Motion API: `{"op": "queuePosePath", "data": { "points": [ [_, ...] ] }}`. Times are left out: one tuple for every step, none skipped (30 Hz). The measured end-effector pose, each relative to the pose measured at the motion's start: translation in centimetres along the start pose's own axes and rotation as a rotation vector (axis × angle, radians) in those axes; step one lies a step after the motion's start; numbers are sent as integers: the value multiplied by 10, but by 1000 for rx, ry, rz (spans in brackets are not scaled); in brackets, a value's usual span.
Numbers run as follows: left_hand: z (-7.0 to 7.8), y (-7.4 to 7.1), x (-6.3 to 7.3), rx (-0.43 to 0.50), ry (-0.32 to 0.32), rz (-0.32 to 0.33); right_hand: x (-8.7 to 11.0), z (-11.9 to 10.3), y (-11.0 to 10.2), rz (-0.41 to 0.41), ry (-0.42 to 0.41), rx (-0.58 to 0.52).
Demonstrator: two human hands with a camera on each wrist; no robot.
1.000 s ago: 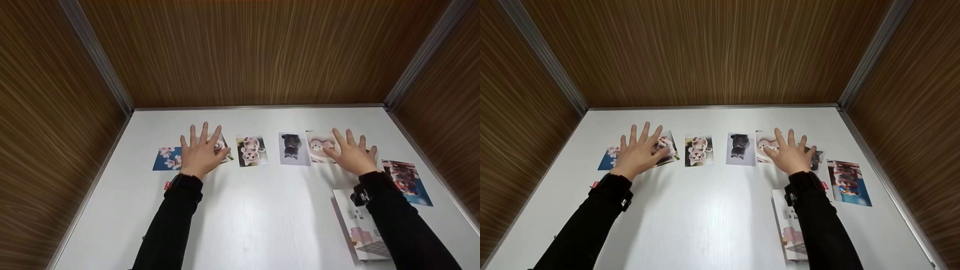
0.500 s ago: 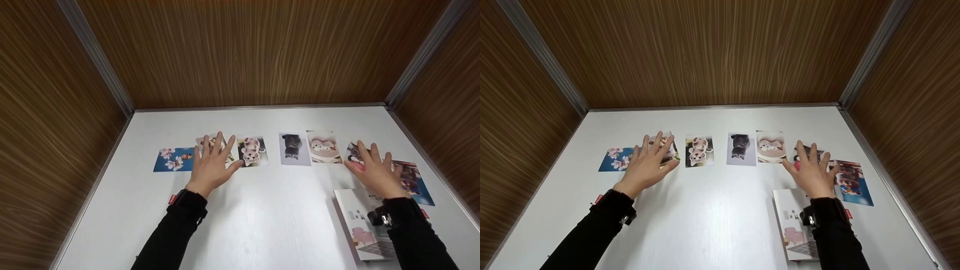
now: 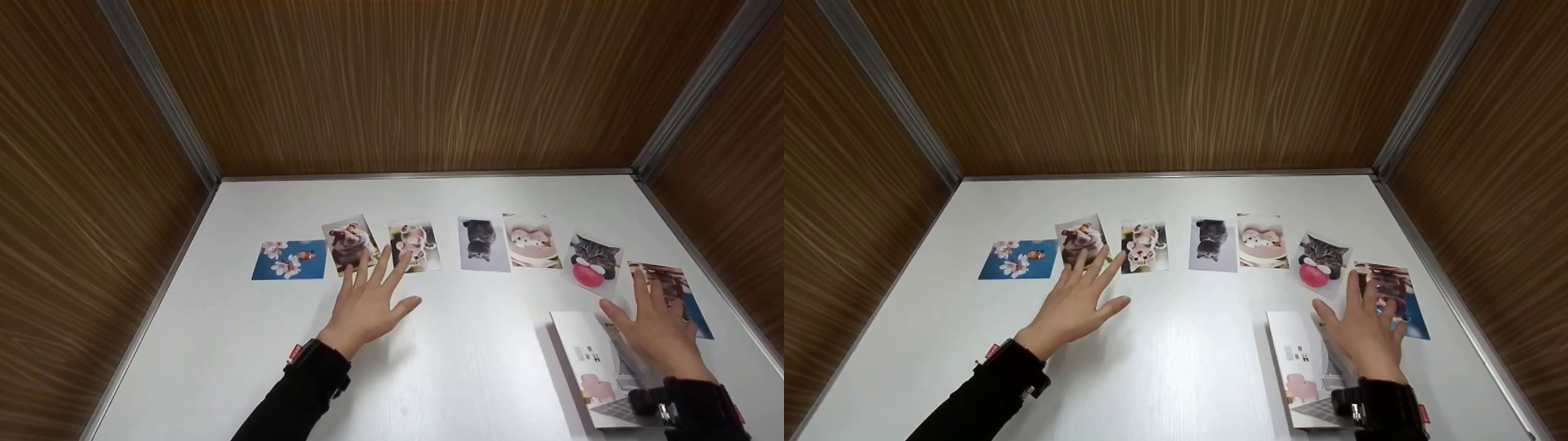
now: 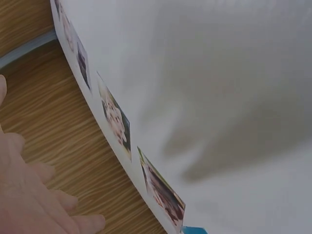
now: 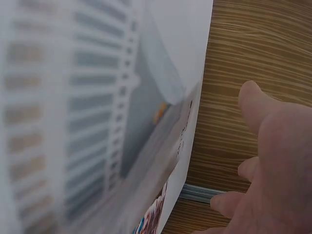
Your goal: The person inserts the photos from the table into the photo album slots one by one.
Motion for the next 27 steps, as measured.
{"op": "queuePosePath", "data": {
  "points": [
    [2,2,2,1,9,-4,2,2,0,-7,5,1],
    [4,5,4,2,16,-10,4,4,1,-17,11,3],
    [6,7,5,7,24,-13,6,5,1,-26,14,6],
    [8,9,7,11,32,-17,8,7,2,-37,18,6],
    [10,11,8,15,39,-21,10,8,2,-48,22,2],
    [13,13,10,18,46,-28,12,9,2,-64,25,-1],
    [15,14,11,23,53,-37,14,10,1,-85,31,-11],
    [17,16,13,28,61,-46,16,11,0,-108,36,-23],
    [19,18,14,34,70,-55,18,12,0,-135,48,-36],
    [21,20,15,40,78,-66,19,13,-1,-162,62,-51],
    [22,21,16,43,85,-75,21,14,-2,-189,75,-62],
    [24,23,17,47,92,-80,23,15,-2,-215,90,-71],
    [26,25,18,50,100,-84,24,16,-3,-235,104,-74],
    [27,27,19,53,105,-91,26,16,-2,-249,118,-68],
    [29,28,19,55,109,-95,27,17,-2,-257,126,-51],
    [31,29,20,55,114,-100,28,18,-1,-264,132,-39],
    [32,31,21,54,118,-104,30,19,0,-268,135,-24],
    [34,32,22,58,124,-105,31,19,2,-274,144,-9],
    [36,33,23,60,129,-112,33,19,3,-277,147,3],
    [38,34,23,62,134,-119,34,20,4,-280,151,9],
    [40,34,24,68,141,-122,35,20,6,-281,149,15],
    [42,35,25,69,147,-128,36,19,7,-285,154,9],
    [44,36,25,73,155,-129,37,19,8,-285,152,11],
    [47,37,26,76,162,-133,38,18,9,-286,152,11],
    [49,37,27,81,168,-142,39,18,9,-286,150,8],
    [51,38,28,84,175,-150,40,17,10,-287,152,9],
    [54,39,29,87,182,-157,41,16,11,-289,151,11]
  ]
}}
Point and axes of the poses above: each hand's wrist, its own x-axis away from the middle knuckle, its own y-axis out of the palm, z = x × y, the point moved 1 cm from there along -x, towards the middle knuckle, and after that the axes turned 5 degrees about -x, right-handed, at the moved point
